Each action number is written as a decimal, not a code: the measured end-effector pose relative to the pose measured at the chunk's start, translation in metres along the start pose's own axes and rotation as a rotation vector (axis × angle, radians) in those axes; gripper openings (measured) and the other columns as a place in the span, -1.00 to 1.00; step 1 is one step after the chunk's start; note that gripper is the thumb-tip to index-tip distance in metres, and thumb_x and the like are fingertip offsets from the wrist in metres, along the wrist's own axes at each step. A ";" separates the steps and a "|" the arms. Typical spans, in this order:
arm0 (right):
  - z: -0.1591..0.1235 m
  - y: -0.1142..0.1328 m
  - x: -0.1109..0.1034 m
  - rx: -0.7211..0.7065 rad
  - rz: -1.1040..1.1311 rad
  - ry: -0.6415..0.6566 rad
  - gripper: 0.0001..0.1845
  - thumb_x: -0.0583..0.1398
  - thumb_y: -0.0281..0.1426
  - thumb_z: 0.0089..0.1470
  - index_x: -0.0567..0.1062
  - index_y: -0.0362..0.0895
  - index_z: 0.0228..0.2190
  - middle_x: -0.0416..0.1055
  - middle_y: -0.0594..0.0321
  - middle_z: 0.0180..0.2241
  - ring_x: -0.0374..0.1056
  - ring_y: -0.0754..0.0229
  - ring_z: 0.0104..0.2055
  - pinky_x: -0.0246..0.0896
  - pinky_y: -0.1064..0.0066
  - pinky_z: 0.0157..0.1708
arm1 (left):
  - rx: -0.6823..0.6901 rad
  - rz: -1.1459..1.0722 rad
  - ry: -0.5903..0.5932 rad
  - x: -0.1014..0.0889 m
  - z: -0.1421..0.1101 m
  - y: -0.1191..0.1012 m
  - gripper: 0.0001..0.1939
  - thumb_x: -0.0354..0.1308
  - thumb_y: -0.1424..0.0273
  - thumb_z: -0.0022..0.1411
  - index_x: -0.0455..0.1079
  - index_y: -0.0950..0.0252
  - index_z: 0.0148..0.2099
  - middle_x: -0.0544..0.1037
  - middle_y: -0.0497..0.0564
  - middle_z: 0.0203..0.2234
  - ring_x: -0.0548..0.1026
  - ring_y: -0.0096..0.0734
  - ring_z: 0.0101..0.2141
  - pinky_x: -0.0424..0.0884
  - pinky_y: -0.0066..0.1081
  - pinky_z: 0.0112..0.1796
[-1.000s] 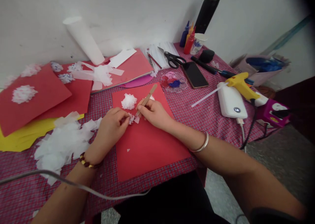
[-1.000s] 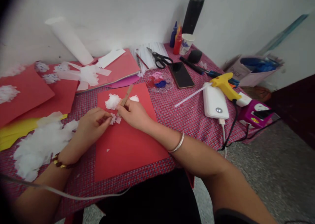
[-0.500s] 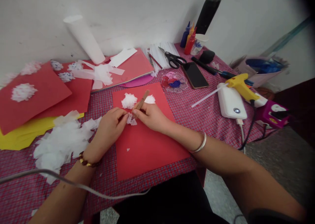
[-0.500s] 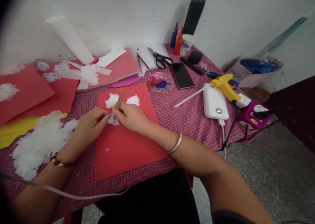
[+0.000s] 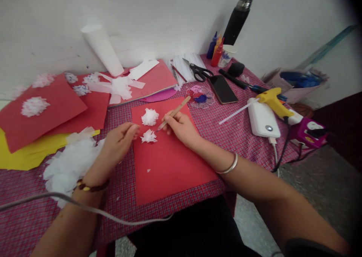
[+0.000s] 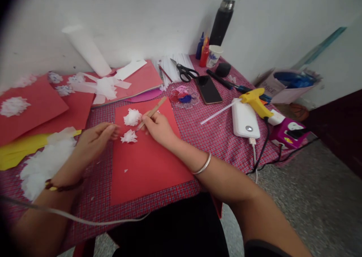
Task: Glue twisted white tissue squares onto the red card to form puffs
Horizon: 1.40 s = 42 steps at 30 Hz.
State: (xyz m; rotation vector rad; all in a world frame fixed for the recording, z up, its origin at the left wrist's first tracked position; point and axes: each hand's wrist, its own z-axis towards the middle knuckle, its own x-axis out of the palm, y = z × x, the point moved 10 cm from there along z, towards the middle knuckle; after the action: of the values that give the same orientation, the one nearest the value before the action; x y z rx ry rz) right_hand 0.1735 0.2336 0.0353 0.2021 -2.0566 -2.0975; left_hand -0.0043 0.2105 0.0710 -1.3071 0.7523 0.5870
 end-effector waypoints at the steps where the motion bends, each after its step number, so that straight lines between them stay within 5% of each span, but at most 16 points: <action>1: 0.002 -0.003 -0.002 0.028 0.045 -0.015 -0.80 0.04 -0.37 0.23 0.31 -0.13 -0.44 0.35 0.34 -0.56 0.24 0.33 -0.60 0.19 0.46 -0.54 | -0.033 -0.007 -0.010 -0.012 -0.001 0.009 -0.68 -0.04 0.14 0.29 0.42 0.22 -0.27 0.56 -0.02 -0.42 0.49 -0.31 -0.39 0.36 -0.36 -0.37; 4: 0.004 -0.008 -0.003 0.067 0.108 -0.015 -0.81 0.08 -0.35 0.20 0.33 -0.14 -0.44 0.35 0.35 -0.59 0.24 0.34 -0.62 0.17 0.49 -0.58 | -0.134 0.103 -0.009 -0.052 -0.005 0.033 -0.74 0.08 0.16 0.20 0.45 0.21 -0.26 0.55 -0.06 -0.47 0.47 -0.30 -0.44 0.33 -0.35 -0.41; 7: 0.002 -0.008 -0.001 0.060 0.106 -0.002 -0.78 0.14 -0.28 0.16 0.35 -0.15 -0.46 0.36 0.34 -0.60 0.25 0.35 -0.62 0.17 0.51 -0.58 | -0.215 0.231 0.116 -0.071 -0.014 0.049 -0.78 0.09 0.22 0.16 0.45 0.23 -0.28 0.58 -0.02 -0.43 0.49 -0.26 -0.39 0.34 -0.34 -0.38; 11: 0.000 -0.007 0.000 0.047 0.083 0.015 -0.75 0.16 -0.24 0.11 0.37 -0.15 -0.47 0.38 0.32 -0.60 0.26 0.34 -0.62 0.18 0.50 -0.59 | -0.237 0.377 0.235 -0.065 -0.017 0.060 -0.75 0.09 0.21 0.13 0.45 0.25 -0.23 0.59 0.08 -0.33 0.52 -0.15 -0.31 0.34 -0.30 -0.34; 15: -0.002 -0.006 0.003 0.048 0.062 0.044 -0.74 0.17 -0.23 0.11 0.37 -0.15 -0.48 0.37 0.31 -0.60 0.25 0.34 -0.62 0.18 0.47 -0.58 | -0.109 0.468 0.247 -0.051 -0.009 0.058 -0.83 0.17 0.24 0.05 0.45 0.22 -0.35 0.54 0.09 -0.41 0.47 -0.14 -0.38 0.29 -0.28 -0.37; 22: -0.002 -0.002 0.003 0.013 0.083 0.051 -0.72 0.19 -0.19 0.11 0.38 -0.15 -0.46 0.39 0.30 -0.59 0.25 0.33 -0.61 0.18 0.45 -0.56 | -0.142 0.012 0.043 -0.073 -0.013 0.038 -0.77 0.18 0.20 0.12 0.47 0.26 -0.42 0.49 -0.03 -0.50 0.43 -0.37 -0.45 0.30 -0.44 -0.42; 26: -0.009 0.021 0.008 -0.099 0.149 0.087 -0.77 0.19 -0.23 0.12 0.46 -0.15 -0.38 0.48 0.26 -0.50 0.31 0.34 -0.55 0.23 0.46 -0.52 | -0.287 -0.368 -0.034 -0.060 -0.018 0.031 -0.77 0.26 0.21 0.06 0.49 0.27 -0.47 0.44 -0.08 -0.64 0.34 -0.51 -0.59 0.23 -0.52 -0.55; 30: -0.018 0.039 0.017 -0.171 0.185 0.138 -0.81 0.18 -0.27 0.14 0.52 -0.12 -0.30 0.53 0.24 -0.43 0.40 0.31 -0.46 0.30 0.46 -0.49 | -0.368 -0.670 -0.009 -0.025 -0.017 0.027 -0.80 0.33 0.26 -0.05 0.50 0.30 -0.51 0.48 -0.05 -0.67 0.37 -0.54 -0.62 0.27 -0.57 -0.58; 35: -0.023 0.045 0.022 -0.209 0.177 0.173 -0.83 0.19 -0.32 0.15 0.55 -0.12 -0.29 0.54 0.26 -0.41 0.40 0.33 -0.47 0.33 0.45 -0.46 | -0.447 -0.816 0.063 0.003 -0.019 0.019 -0.79 0.38 0.28 -0.09 0.50 0.32 -0.53 0.49 -0.03 -0.67 0.39 -0.57 -0.65 0.30 -0.61 -0.61; 42: -0.024 0.042 0.029 -0.226 0.170 0.220 -0.82 0.18 -0.30 0.16 0.55 -0.10 -0.27 0.51 0.25 -0.39 0.42 0.30 -0.38 0.33 0.44 -0.43 | -0.455 -0.972 0.067 0.012 -0.022 0.005 -0.80 0.38 0.31 -0.07 0.50 0.33 -0.55 0.50 -0.04 -0.67 0.42 -0.56 -0.65 0.41 -0.59 -0.57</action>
State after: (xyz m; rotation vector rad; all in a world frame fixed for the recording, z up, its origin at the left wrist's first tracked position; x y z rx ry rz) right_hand 0.1529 0.2024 0.0780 0.2045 -1.6398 -2.0794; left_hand -0.0039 0.1893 0.0564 -1.9090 -0.0385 -0.0925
